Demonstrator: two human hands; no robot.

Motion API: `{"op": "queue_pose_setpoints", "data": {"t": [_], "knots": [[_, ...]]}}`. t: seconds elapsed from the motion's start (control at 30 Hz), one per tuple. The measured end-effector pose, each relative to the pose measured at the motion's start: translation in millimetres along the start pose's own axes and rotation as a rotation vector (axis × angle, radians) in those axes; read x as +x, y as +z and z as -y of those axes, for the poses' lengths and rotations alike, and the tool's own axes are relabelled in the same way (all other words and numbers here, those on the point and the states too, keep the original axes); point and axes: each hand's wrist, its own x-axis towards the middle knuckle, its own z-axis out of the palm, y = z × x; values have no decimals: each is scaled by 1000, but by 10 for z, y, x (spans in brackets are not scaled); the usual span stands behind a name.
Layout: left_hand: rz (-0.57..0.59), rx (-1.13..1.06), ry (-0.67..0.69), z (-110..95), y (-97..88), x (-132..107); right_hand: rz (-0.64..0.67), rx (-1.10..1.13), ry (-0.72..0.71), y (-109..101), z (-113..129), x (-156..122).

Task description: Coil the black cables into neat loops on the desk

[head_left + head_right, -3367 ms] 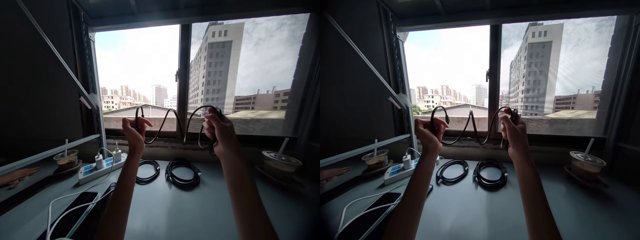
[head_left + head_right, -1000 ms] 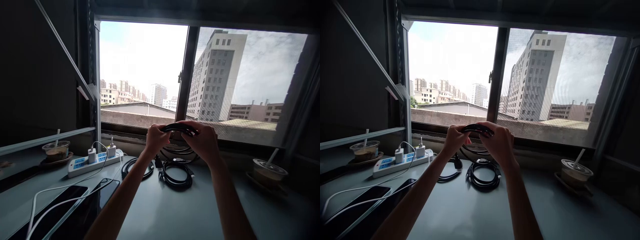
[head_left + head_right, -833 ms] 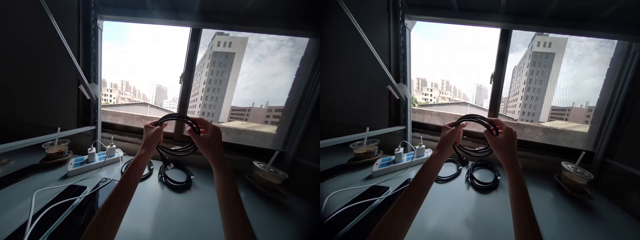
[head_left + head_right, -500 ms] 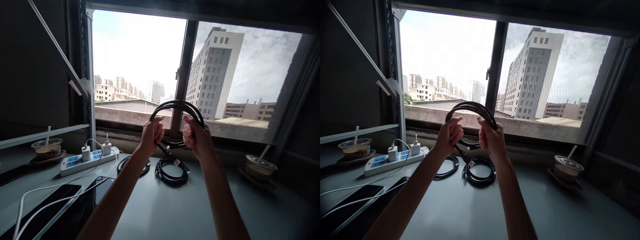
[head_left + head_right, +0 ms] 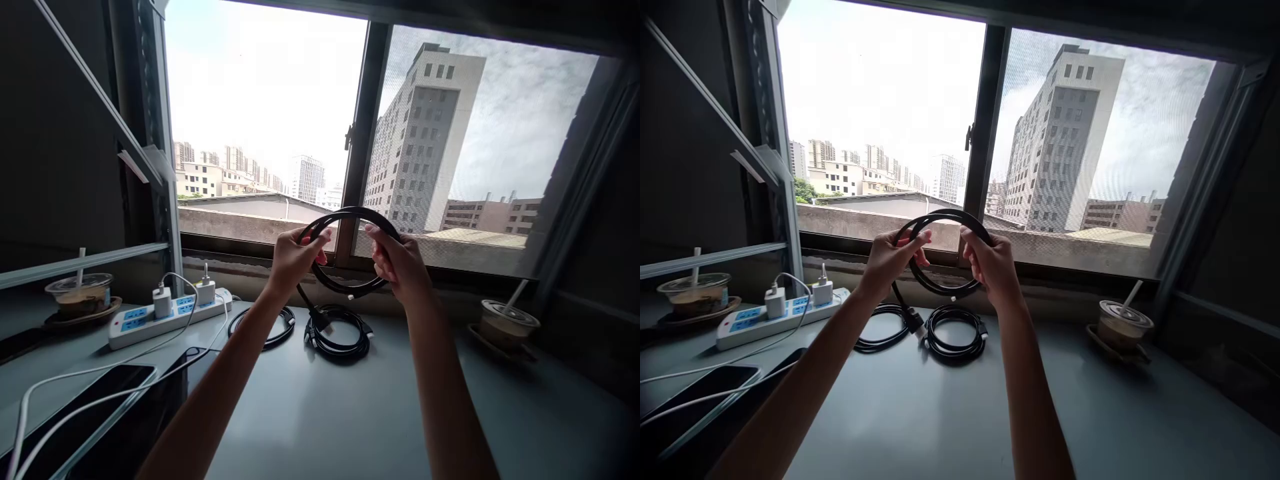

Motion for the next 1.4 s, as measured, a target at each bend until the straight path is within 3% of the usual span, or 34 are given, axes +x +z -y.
{"op": "queue_pose_setpoints", "data": {"t": [0.13,0.27,0.43,0.53,0.7,1.0,1.13,1.23,1.4], "knots": [[28,289,127,-73,-68,-22,45,-335,-109,63,-15,-41],[103,274,10,-68,-58,-38,92,-460,-177,155,-102,-35],[-84,116,-143,58,-89,49,-22,-679,-235,88,-204,36],[-179,106,-88,92,-108,83,7,-813,-177,20,-236,54],[-241,110,34,16,-94,54,89,-683,-125,31,-284,69],[-443,42,222,-151,-119,-6,-1,-442,-382,206,-86,-32],[-494,86,293,-102,-207,52,144,-288,-325,284,-62,-88],[-464,192,270,-65,-290,101,214,-237,-275,320,-93,-101],[-266,385,96,0,-399,143,280,-247,-216,356,-136,-92]]}}
